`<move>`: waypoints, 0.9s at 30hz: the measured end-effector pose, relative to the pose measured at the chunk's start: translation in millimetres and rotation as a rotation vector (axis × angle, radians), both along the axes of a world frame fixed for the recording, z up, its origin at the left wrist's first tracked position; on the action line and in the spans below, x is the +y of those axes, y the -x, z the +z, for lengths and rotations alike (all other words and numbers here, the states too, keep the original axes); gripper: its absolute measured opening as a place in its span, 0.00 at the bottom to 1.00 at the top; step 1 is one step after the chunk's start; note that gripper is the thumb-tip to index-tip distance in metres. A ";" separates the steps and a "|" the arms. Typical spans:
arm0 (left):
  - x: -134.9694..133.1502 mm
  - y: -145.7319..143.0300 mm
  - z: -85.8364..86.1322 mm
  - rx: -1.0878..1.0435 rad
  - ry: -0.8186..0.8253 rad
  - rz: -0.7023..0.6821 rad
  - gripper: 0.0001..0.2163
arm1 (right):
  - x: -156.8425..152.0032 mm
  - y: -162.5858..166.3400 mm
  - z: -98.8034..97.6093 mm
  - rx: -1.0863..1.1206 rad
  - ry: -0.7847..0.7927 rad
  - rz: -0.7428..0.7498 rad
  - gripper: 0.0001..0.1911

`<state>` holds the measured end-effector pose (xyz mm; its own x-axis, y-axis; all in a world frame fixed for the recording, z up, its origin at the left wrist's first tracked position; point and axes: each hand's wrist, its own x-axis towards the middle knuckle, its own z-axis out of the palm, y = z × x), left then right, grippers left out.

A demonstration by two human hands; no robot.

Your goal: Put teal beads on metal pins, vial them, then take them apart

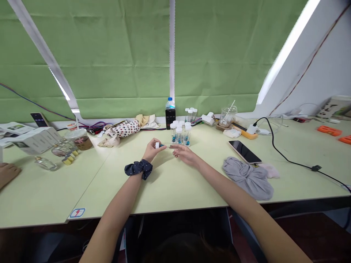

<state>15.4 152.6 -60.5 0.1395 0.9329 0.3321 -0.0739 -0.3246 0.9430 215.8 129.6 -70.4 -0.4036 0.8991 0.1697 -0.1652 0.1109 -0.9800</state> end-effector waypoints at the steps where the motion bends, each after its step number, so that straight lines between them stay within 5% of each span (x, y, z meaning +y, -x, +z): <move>1: 1.7 2.1 -1.0 -0.005 -0.012 -0.015 0.18 | -0.4 1.2 0.5 0.024 0.040 0.021 0.22; 4: 8.2 9.0 -3.4 -0.085 0.018 -0.009 0.18 | 1.1 3.6 -1.3 0.074 0.135 0.044 0.18; 8: 16.4 23.6 -2.4 -0.301 0.047 0.141 0.18 | 8.6 1.3 -14.4 0.021 0.121 -0.107 0.14; 15: 5.1 22.5 9.3 -0.220 -0.106 0.346 0.19 | 13.7 -2.7 -31.7 -0.555 -0.339 -0.405 0.01; 20: -8.7 -1.1 12.9 -0.081 -0.193 0.316 0.17 | 1.2 6.6 -29.1 -0.760 -0.552 -0.537 0.21; 24: -8.4 -7.7 7.9 -0.132 -0.119 0.256 0.15 | -11.9 13.6 -17.5 -0.667 -0.657 -0.614 0.17; 27: -8.8 -12.0 5.2 -0.171 -0.033 0.156 0.16 | -16.5 14.4 -5.4 -0.509 -0.591 -0.611 0.16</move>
<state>27.4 143.8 -55.2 -0.0667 0.9270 0.3690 -0.1784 -0.3750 0.9097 201.4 113.1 -75.8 -0.0483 0.8035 0.5933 0.5085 0.5310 -0.6778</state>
